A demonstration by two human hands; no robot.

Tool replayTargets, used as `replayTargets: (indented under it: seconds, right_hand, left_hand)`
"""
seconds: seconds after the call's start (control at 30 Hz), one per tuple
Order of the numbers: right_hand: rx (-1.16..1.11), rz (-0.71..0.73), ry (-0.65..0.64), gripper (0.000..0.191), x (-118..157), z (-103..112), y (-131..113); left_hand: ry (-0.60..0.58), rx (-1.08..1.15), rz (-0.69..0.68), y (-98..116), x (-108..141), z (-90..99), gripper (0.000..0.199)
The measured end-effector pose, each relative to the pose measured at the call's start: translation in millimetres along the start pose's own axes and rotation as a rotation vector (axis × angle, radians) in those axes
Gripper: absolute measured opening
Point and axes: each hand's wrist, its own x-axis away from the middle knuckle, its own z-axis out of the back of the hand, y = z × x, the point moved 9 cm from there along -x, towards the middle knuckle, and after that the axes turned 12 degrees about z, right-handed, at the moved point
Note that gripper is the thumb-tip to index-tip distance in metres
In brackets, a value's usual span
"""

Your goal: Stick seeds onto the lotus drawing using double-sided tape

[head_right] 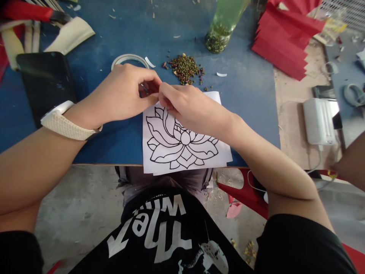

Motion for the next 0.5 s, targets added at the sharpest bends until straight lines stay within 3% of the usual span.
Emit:
replayTargets:
  seconds: [0.17, 0.5]
  right_hand:
    - [-0.073, -0.078, 0.066, 0.016, 3.5, 2.3, 3.6]
    - [-0.193, -0.132, 0.136, 0.017, 9.8, 1.9, 14.0]
  left_hand:
    - [0.011, -0.005, -0.025, 0.4, 1.3, -0.2, 0.016]
    - [-0.012, -0.021, 0.011, 0.3, 1.6, -3.0, 0.014]
